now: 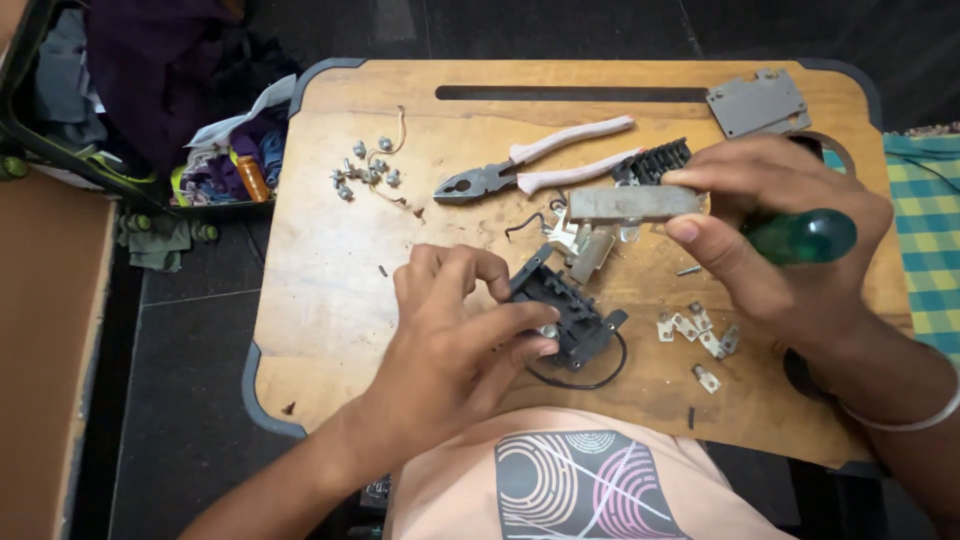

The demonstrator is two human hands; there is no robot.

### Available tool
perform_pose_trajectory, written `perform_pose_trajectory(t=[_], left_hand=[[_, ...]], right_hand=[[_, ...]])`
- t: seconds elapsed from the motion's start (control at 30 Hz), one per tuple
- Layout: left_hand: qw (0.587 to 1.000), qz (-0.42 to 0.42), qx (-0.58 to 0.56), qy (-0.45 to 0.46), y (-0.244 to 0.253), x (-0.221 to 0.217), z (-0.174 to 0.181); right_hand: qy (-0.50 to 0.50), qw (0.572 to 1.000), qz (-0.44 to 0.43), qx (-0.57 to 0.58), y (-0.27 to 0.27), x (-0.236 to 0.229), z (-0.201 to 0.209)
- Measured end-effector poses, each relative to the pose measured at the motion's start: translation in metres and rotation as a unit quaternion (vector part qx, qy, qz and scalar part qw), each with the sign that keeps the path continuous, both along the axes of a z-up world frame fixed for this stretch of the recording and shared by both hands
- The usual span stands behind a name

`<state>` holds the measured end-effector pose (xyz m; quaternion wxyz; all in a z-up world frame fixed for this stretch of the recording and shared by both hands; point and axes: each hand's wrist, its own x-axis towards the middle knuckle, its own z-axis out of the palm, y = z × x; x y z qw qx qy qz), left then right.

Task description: The recorder uses a screwdriver and pliers to disassemble several electrical contactors and inspect internal springs and contacts on a small wooden table.

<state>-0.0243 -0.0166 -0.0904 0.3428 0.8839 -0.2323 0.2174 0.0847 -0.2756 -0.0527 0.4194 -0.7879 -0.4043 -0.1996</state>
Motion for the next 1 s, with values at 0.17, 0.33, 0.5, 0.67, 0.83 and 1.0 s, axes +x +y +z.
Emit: perform_pose_trajectory(t=[0.17, 0.33, 0.5, 0.67, 0.83, 1.0], left_hand=[[0.997, 0.037, 0.062, -0.028, -0.011, 0.008, -0.009], [0.998, 0.037, 0.050, -0.004, -0.008, 0.013, -0.014], [0.998, 0.054, -0.032, 0.001, 0.001, 0.013, -0.005], [0.981, 0.029, -0.188, 0.037, 0.000, 0.023, 0.014], [0.987, -0.027, -0.159, 0.005, -0.008, 0.032, 0.022], [0.980, -0.020, -0.195, 0.007, -0.013, 0.037, 0.012]], right_hand=[[0.018, 1.000, -0.002, 0.004, -0.001, -0.002, 0.000], [0.009, 1.000, 0.000, -0.002, -0.003, -0.001, 0.000], [0.015, 1.000, 0.000, 0.000, -0.005, -0.001, -0.002], [0.013, 1.000, 0.004, 0.002, -0.003, -0.002, -0.002], [0.012, 1.000, 0.022, 0.019, -0.006, -0.002, -0.011], [0.002, 1.000, 0.017, 0.013, -0.001, -0.005, -0.008]])
